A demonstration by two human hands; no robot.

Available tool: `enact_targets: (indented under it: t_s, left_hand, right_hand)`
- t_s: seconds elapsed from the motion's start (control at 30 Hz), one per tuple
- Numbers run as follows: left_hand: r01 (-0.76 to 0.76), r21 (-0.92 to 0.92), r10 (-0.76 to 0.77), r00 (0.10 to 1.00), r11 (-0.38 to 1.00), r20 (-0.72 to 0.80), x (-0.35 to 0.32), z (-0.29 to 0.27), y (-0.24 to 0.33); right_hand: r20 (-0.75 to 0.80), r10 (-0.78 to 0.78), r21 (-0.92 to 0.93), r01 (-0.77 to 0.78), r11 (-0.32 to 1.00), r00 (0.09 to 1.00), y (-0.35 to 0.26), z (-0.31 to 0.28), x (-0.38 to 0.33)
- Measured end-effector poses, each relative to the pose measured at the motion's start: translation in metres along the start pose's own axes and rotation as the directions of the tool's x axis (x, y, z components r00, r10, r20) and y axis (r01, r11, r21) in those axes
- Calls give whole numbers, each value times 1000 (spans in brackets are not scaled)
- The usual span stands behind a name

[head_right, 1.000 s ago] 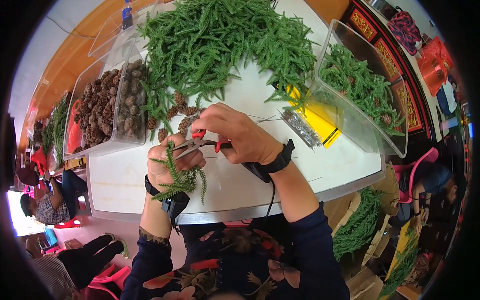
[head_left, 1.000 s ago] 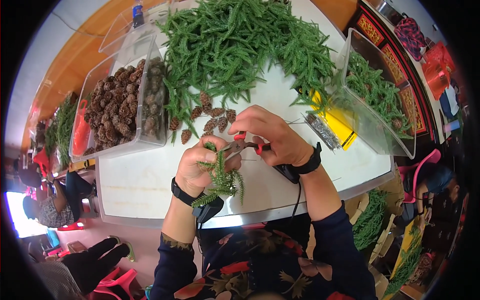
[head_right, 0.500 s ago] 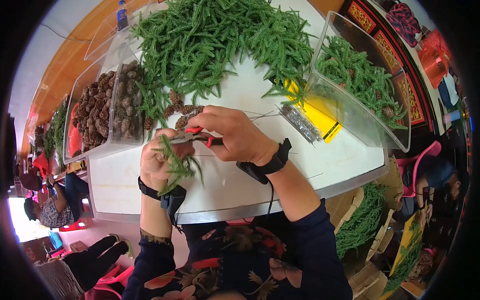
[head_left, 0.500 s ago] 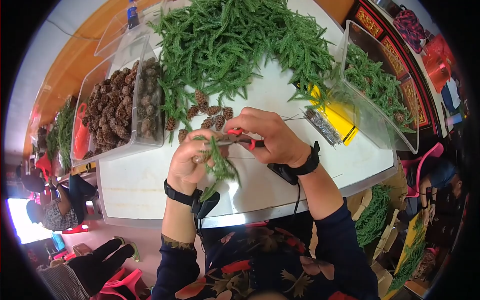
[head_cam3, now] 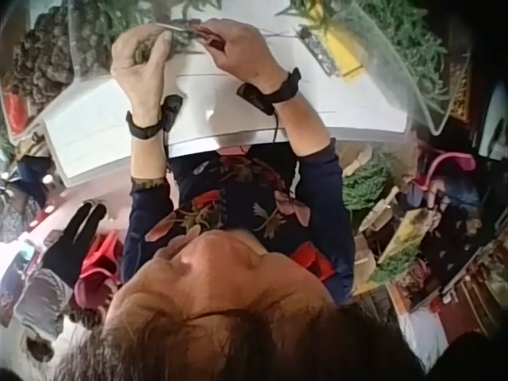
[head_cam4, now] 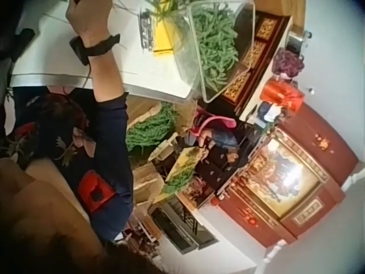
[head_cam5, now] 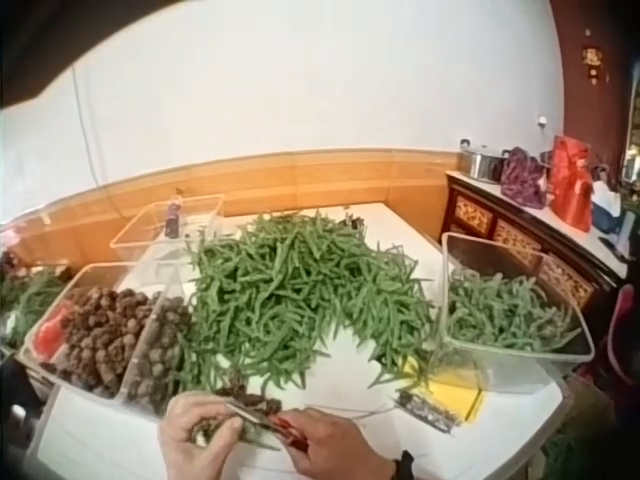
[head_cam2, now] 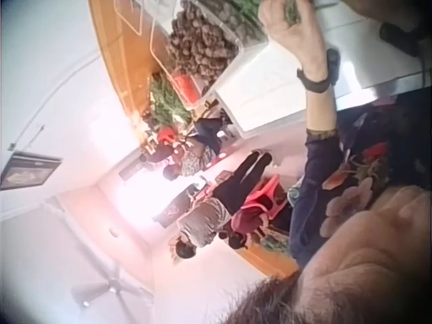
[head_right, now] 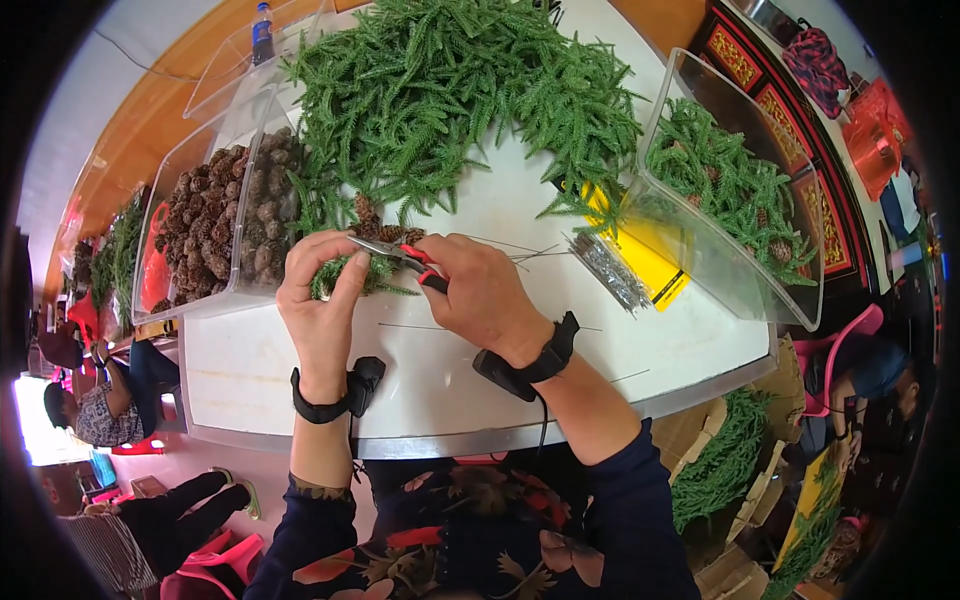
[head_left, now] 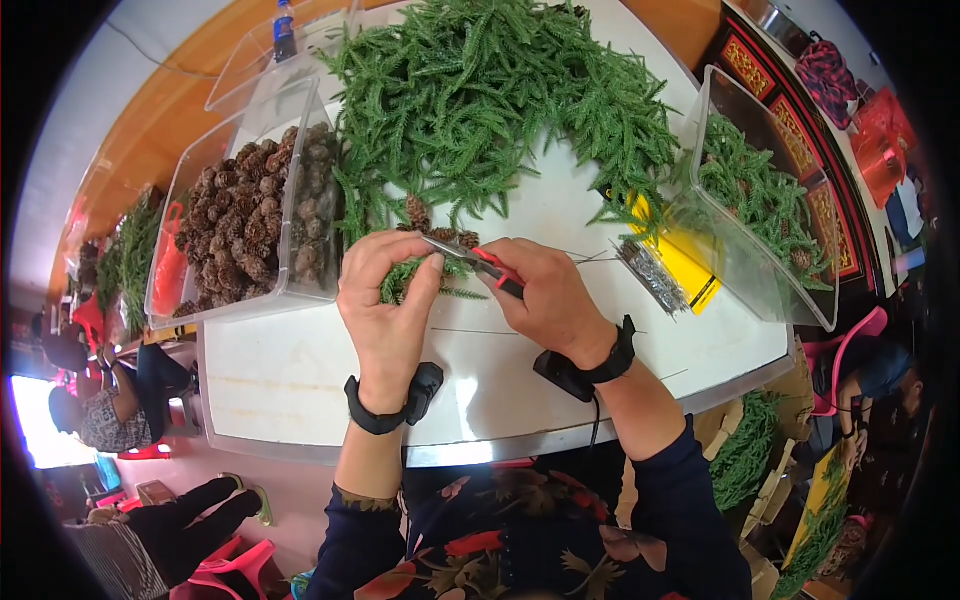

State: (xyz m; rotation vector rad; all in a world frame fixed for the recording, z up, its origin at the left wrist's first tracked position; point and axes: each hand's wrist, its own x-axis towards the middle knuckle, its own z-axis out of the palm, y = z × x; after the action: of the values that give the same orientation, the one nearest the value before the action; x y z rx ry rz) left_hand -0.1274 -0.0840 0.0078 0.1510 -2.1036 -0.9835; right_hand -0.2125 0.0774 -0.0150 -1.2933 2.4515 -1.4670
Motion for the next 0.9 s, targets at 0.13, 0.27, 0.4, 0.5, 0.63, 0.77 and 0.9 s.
enact_targets:
  t_s: [0.13, 0.27, 0.4, 0.5, 0.63, 0.77, 0.9]
  left_hand:
    - [318, -217, -317, 948, 923, 38, -3, 2, 8]
    - [324, -143, -319, 946, 935, 56, -3, 1, 8]
    - [246, -94, -247, 969, 965, 6, -5, 1, -1]
    - [238, -40, -240, 970, 970, -49, -4, 3, -1]
    - [163, 14, -161, 982, 987, -99, -8, 7, -10]
    - [351, -248, -374, 926, 903, -53, -7, 3, -11]
    - [549, -556, -600, 792, 624, 108, -2, -1, -5]
  right_hand:
    - [-33, -9, -58, 7, 998, 999, 0, 3, -1]
    - [-54, -10, -137, 3, 991, 998, 0, 4, -2]
    - [-93, -16, -123, 4, 992, 996, -1, 3, 0]
    - [-162, -16, -100, 0, 995, 987, -2, 1, 2]
    - [-56, -34, 69, 38, 997, 998, -10, 1, 1]
    - [-2, 27, -22, -27, 999, 1000, -4, 7, -4]
    - [40, 32, -65, -29, 997, 999, 3, 4, -1]
